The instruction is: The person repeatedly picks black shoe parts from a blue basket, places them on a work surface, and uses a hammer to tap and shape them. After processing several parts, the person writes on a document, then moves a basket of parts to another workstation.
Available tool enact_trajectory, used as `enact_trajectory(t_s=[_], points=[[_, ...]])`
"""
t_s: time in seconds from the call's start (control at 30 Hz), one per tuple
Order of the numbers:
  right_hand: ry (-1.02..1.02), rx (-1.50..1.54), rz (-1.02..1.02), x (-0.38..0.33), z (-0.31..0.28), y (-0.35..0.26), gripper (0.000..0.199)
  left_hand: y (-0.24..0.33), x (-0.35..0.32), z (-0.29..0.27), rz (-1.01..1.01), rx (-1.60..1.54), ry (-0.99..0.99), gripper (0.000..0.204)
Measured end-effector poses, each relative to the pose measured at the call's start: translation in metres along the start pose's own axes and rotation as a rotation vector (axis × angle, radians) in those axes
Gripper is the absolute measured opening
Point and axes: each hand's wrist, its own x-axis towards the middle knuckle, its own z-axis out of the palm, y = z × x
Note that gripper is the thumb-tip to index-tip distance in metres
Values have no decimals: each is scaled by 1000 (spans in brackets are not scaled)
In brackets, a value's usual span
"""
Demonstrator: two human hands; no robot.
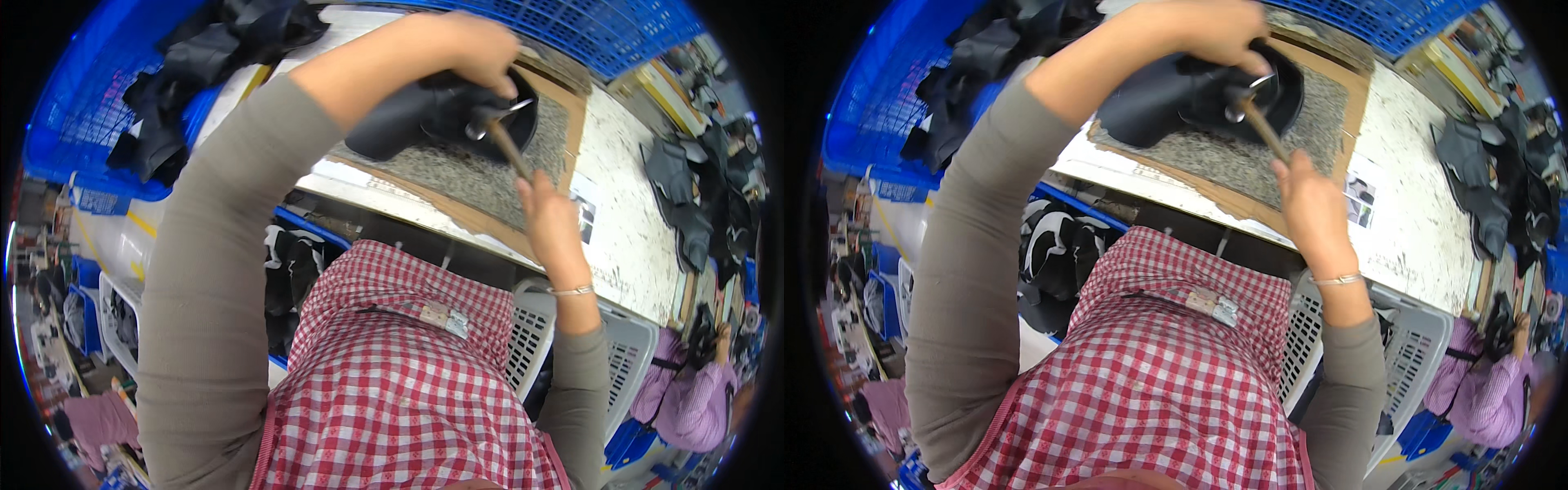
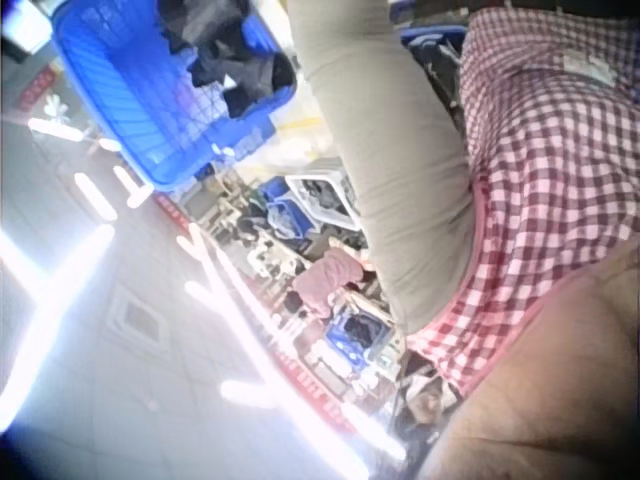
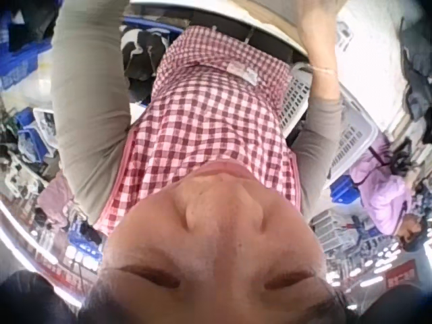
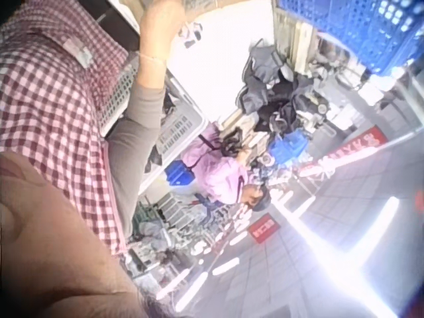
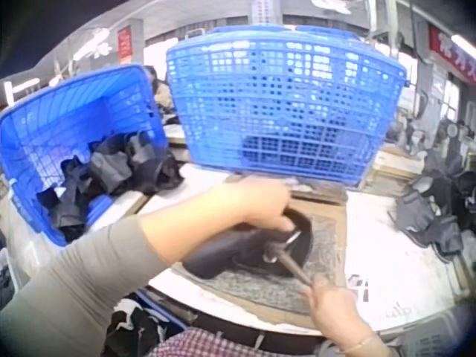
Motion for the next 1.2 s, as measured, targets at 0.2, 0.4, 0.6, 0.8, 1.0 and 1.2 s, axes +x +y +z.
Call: enact_trajectory(t_s=[0.2, 0.4, 0.6, 0.8, 1.0, 1.2], points=[[18, 33, 70, -28, 54, 25, 39, -34, -57, 89, 96, -36, 215, 86], [57, -19, 44, -33, 59, 30, 36, -13, -16, 85, 325, 168, 697, 40], [97, -84, 14, -27, 54, 35, 30, 40, -74, 99, -55, -11, 202, 86], [92, -96, -62, -15, 6, 19, 26, 39, -103, 134, -280, -508, 251, 86], [14, -10, 49, -13, -8, 20, 29, 33, -95, 138, -303, -607, 245, 83], [57, 65, 170, -16, -5, 14, 31, 36, -98, 135, -365, -663, 212, 77]])
